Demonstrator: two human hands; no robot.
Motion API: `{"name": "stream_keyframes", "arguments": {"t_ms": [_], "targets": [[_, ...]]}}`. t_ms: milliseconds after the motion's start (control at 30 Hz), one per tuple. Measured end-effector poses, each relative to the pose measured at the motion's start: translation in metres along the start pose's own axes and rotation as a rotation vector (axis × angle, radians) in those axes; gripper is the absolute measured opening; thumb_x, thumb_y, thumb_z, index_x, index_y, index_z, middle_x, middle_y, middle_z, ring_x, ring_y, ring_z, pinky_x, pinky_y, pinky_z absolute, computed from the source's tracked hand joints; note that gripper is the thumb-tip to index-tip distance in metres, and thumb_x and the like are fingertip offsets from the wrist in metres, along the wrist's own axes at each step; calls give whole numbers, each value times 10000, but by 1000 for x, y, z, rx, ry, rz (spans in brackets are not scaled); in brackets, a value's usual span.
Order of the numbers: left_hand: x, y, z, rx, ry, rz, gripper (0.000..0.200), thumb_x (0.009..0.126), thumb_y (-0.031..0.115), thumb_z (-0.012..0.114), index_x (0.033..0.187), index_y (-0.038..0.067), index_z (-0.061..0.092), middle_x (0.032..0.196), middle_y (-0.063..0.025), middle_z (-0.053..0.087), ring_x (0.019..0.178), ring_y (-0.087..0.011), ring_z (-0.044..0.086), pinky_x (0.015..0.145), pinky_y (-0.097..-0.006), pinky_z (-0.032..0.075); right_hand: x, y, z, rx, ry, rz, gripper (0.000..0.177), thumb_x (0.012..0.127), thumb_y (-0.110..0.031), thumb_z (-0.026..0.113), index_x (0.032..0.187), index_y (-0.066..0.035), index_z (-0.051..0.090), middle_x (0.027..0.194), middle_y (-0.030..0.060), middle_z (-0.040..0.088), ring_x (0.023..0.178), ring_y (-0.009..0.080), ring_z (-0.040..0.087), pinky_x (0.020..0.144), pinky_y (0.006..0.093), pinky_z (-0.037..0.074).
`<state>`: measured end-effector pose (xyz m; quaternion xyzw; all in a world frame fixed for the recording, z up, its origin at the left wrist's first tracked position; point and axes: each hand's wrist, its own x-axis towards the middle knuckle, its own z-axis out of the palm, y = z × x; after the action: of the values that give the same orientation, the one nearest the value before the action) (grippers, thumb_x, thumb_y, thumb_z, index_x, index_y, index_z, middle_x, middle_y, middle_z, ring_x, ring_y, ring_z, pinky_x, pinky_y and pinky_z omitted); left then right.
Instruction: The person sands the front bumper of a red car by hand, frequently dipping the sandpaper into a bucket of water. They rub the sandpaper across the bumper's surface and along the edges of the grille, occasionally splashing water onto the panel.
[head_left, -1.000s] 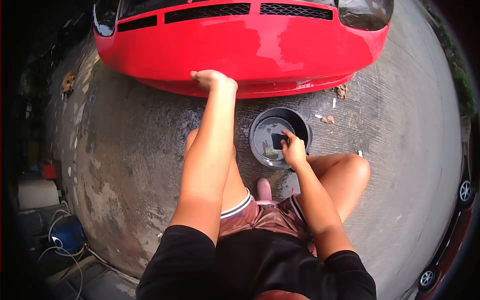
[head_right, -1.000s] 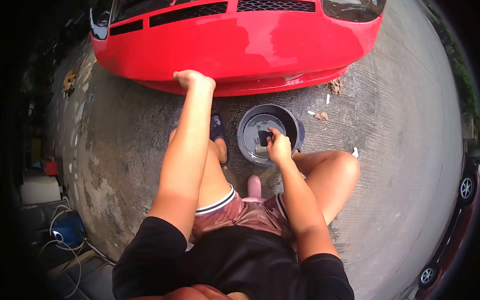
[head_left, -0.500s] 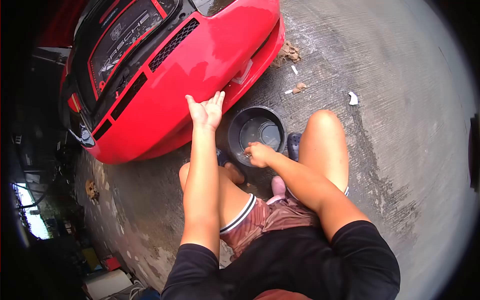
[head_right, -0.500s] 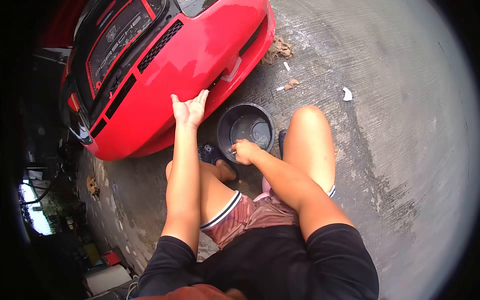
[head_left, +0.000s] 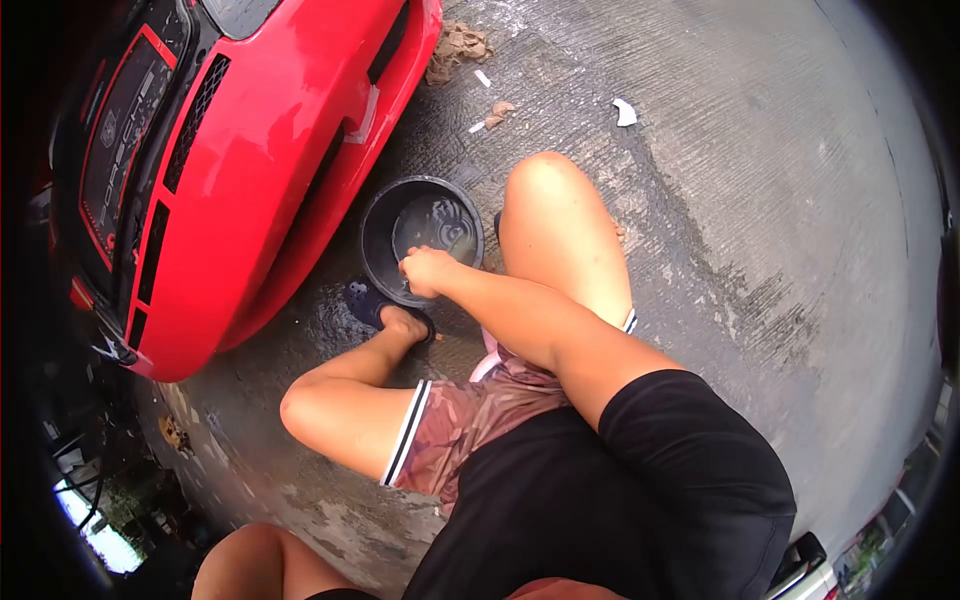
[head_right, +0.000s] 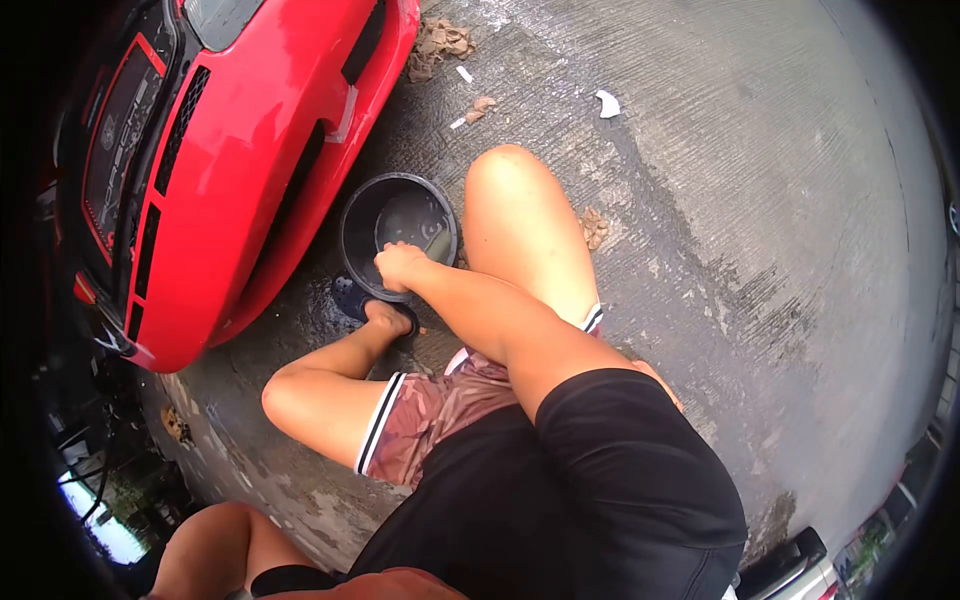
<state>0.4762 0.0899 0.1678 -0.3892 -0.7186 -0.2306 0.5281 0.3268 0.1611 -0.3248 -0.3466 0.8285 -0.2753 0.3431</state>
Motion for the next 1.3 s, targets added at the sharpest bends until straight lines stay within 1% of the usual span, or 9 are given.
{"name": "stream_keyframes", "arguments": {"t_ms": [133, 300, 500, 633, 733, 767, 1067, 1100, 1300], "targets": [[-24, 25, 12, 76, -255, -9, 251, 1100, 142, 538, 1240, -50, 622, 1323, -172, 667, 1266, -260, 636, 1072, -427, 495, 9, 13, 23, -75, -23, 42, 390, 857, -148, 669, 1233, -132, 770, 1364, 192, 659, 1263, 397, 645, 1062, 491, 551], [-47, 33, 8, 181, -312, -123, 229, 1084, 138, 554, 1206, -44, 621, 1312, -173, 666, 1263, -258, 633, 1067, -427, 496, 10, 10, 24, -53, -47, 64, 368, 868, -169, 669, 1217, -125, 775, 1368, 211, 661, 1261, 405, 651, 1082, 487, 535], [-66, 33, -3, 236, -280, -163, 204, 1066, 133, 572, 1165, -37, 621, 1298, -175, 664, 1260, -256, 630, 1062, -426, 497, 4, 10, 16, -96, 10, 5, 340, 935, -205, 618, 1233, -131, 762, 1378, 218, 663, 1252, 396, 654, 1060, 497, 540], [-67, 38, -10, 263, -283, -178, 187, 1053, 130, 584, 1138, -33, 620, 1289, -177, 663, 1258, -254, 627, 1059, -426, 497, 15, 22, 17, -87, -118, 10, 348, 968, -252, 586, 1243, -117, 751, 1288, 225, 707, 1244, 376, 665, 1070, 482, 534], [-73, 41, -15, 271, -265, -173, 176, 1044, 128, 593, 1117, -30, 620, 1282, -178, 663, 1256, -253, 625, 1056, -426, 498, 14, 23, 23, -55, -53, 64, 344, 931, -244, 647, 1226, -118, 771, 1348, 213, 685, 1239, 408, 670, 1067, 502, 542], [-72, 43, -18, 285, -260, -179, 172, 1040, 127, 596, 1110, -28, 620, 1280, -178, 662, 1255, -253, 625, 1055, -426, 498, 10, 22, 23, -71, -51, 54, 362, 988, -268, 587, 1289, -124, 726, 1312, 213, 694, 1247, 391, 661, 1066, 500, 532], [-79, 59, -35, 323, -246, -191, 144, 1012, 120, 623, 1049, -18, 619, 1259, -181, 660, 1250, -250, 619, 1047, -425, 499, 11, 6, 25, -62, -14, 76, 384, 955, -288, 652, 1314, -171, 724, 1377, 168, 673, 1298, 371, 625, 1077, 482, 536], [-79, 59, -36, 317, -246, -188, 141, 1009, 120, 626, 1042, -17, 619, 1257, -181, 660, 1249, -249, 619, 1046, -425, 499, 10, 4, 21, -66, -46, 66, 421, 983, -282, 614, 1381, -168, 687, 1367, 184, 682, 1304, 376, 625, 1114, 477, 507], [-53, 70, -60, 255, -52, -40, 129, 990, 115, 645, 1001, -11, 618, 1243, -183, 659, 1246, -247, 615, 1041, -425, 500, 19, 14, 39, -61, 15, 76, 397, 1007, -291, 568, 1369, -165, 673, 1375, 180, 672, 1311, 402, 606, 1078, 530, 521]]}}
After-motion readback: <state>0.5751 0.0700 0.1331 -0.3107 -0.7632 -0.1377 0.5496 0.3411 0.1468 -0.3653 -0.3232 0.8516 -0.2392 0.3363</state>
